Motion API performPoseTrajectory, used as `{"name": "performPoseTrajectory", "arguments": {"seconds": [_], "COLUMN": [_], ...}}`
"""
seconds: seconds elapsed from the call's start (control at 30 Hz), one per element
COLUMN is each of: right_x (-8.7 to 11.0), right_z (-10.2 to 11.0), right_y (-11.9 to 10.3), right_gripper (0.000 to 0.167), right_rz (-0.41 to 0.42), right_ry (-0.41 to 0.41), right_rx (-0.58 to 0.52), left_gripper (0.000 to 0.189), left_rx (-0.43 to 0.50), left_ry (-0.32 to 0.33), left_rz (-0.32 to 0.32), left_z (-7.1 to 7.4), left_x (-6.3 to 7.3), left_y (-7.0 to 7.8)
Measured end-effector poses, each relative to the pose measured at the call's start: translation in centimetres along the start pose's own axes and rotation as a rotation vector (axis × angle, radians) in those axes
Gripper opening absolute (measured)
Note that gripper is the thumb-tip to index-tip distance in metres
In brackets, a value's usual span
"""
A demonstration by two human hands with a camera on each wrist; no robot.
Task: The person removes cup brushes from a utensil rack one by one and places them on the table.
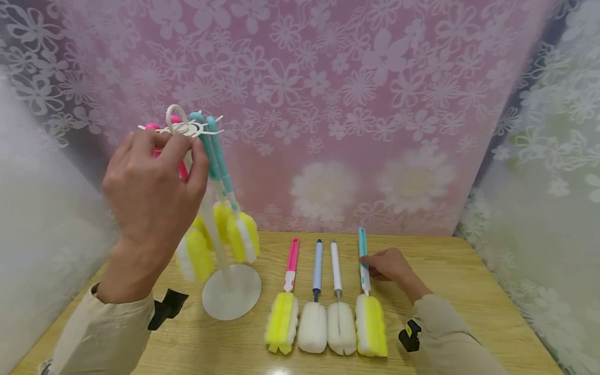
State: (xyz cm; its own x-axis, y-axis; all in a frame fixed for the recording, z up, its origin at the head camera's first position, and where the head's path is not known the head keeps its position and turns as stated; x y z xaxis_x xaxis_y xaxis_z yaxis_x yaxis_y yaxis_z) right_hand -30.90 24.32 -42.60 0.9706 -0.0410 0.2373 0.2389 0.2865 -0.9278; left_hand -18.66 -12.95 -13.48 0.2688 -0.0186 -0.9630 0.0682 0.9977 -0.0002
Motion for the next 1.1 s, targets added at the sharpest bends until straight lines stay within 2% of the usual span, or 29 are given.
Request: {"name": "performPoseTrajectory", "arguments": {"seconds": [0.23,0.53,0.73,0.97,1.1], "right_x": [-0.4,-0.6,-0.5,0.4,1.4], "right_z": [-0.6,-1.0,-1.2,-0.8,0.0], "right_y": [0.8,1.2,1.4,0.2,-1.3], "right_gripper": [0.036,0.029,0.032,0.041,0.044], "right_rz": [-0.016,-0.008,-0.009,0.066,0.111], "right_ry": [-0.019,0.010,0.011,-0.040,-0.062], "right_rx": [0.024,0.077,0.059,0.129,0.085], "left_gripper": [0.035,0.035,0.036,0.036,0.033], "left_rx": [0.006,-0.005,-0.018,-0.031,0.004], "left_ry": [0.015,-0.015,0.010,-0.003,-0.031], "left_rz": [-0.003,0.004,-0.010,-0.023,-0.005], "left_z": [0.0,-0.2,0.0,0.2,0.4], "left_x": [-0.2,-0.3,-0.2,-0.2,-0.3], "left_y": [0.3,0.4,0.3,-0.1,-0.5]}}
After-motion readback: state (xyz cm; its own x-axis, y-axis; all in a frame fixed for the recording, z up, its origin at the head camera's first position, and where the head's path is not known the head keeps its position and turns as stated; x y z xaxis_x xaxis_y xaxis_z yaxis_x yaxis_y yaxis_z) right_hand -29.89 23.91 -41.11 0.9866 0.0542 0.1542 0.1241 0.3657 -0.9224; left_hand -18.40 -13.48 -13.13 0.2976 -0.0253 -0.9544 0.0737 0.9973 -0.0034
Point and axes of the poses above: each hand's wrist, its own x-axis away from the middle knuckle, its own z-axis out of the back of the hand, y = z × x, the point moved 5 cm from there along -x, towards the middle knuckle, and after that the axes turned 13 degrees about -x, right-handed, at the moved point
